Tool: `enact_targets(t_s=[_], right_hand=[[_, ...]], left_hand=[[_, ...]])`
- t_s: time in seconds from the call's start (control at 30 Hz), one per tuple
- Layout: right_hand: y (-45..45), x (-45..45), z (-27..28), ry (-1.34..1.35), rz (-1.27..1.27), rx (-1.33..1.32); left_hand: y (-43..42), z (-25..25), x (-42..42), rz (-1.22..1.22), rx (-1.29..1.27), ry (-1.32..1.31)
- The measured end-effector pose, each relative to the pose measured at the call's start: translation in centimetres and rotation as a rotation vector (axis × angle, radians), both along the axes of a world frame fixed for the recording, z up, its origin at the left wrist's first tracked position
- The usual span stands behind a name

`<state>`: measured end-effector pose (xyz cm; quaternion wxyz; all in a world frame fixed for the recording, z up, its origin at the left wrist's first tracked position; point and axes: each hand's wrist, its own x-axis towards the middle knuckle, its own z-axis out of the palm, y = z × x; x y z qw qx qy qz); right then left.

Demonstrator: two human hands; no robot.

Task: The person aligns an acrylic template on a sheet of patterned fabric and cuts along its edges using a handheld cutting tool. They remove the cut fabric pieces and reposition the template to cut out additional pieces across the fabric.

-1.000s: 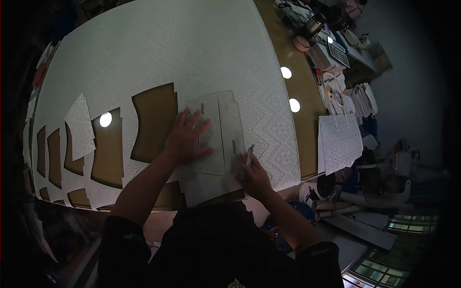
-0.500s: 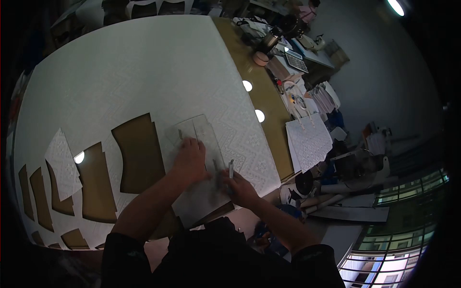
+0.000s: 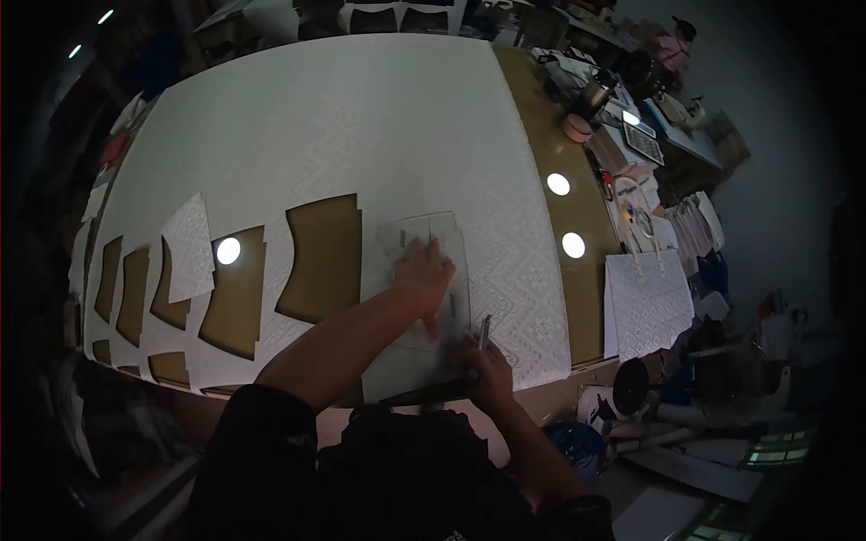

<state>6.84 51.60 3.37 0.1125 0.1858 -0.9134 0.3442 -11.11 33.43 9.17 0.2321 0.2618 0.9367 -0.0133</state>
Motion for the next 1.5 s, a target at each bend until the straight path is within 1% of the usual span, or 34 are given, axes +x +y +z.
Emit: enact_targets(t_s=[0.03,0.07,0.1,0.13,0.2,0.23,0.3,0.37,0.43,0.5,0.53,0.7,0.8,1.0,1.13,1.33,1.43,1.5], right_hand=[[0.9,1.4,0.0,-0.079,-0.028,-0.032],[1.4,2.3,-0.1,-0.163,-0.031,-0.073],[1.6,2.2,0.8,-0.018,0.003,-0.099],[2.1,2.6,2.4,-0.128,-0.019,-0.104],[3.5,2.5,2.7,-0.092,0.007,-0.169],[3.9,1.7,1.6,-0.105,0.038,-0.187],[6.5,2.5,-0.3,-0.271,-0.045,-0.338],[6.1,2.4,2.4,-0.489,-0.164,-0.459],[7.0,1.5,2.6,-0.489,-0.129,-0.338],[7.2,0.5,3.7,-0.433,-0.042,-0.183],[7.4,0.0,4.1,-0.439,-0.057,-0.17],[7.4,-3.1,6.2,-0.518,0.148,0.001],[6.6,-4.6,6.8,-0.535,0.183,-0.053],[5.9,-5.9,6.4,-0.526,0.32,0.012],[5.9,-6.0,6.3,-0.534,0.342,0.013],[6.2,-6.0,4.8,-0.434,0.41,0.015],[5.7,-5.5,3.3,-0.423,0.419,-0.042],[3.6,-5.0,1.0,-0.351,0.397,-0.223]], left_hand=[[0.0,0.1,0.2,0.014,0.0,-0.024],[0.2,0.1,0.6,0.088,-0.047,-0.033],[0.6,0.0,0.6,0.078,-0.009,-0.054],[0.5,-0.2,0.1,0.074,0.03,-0.066],[0.6,-1.1,0.2,0.061,0.024,-0.033],[-0.7,-0.9,0.6,0.093,0.005,-0.043],[0.5,-1.0,0.1,0.049,0.016,-0.055],[0.4,-0.2,0.1,0.015,-0.028,-0.065],[0.4,-0.3,0.0,0.02,-0.034,-0.053],[0.2,-0.4,0.1,-0.001,-0.042,-0.023],[0.2,-0.8,0.0,-0.013,-0.026,-0.031],[0.3,-0.9,-0.1,-0.033,-0.081,-0.001],[0.2,-1.0,-0.1,-0.04,-0.076,0.0],[0.2,-0.9,-0.1,-0.043,-0.102,-0.006],[0.1,-0.6,0.0,-0.035,-0.085,-0.02],[0.3,-0.1,0.1,-0.024,-0.091,-0.027],[0.3,0.0,0.2,-0.02,-0.102,-0.035],[0.4,0.1,0.2,-0.02,-0.08,-0.042]])
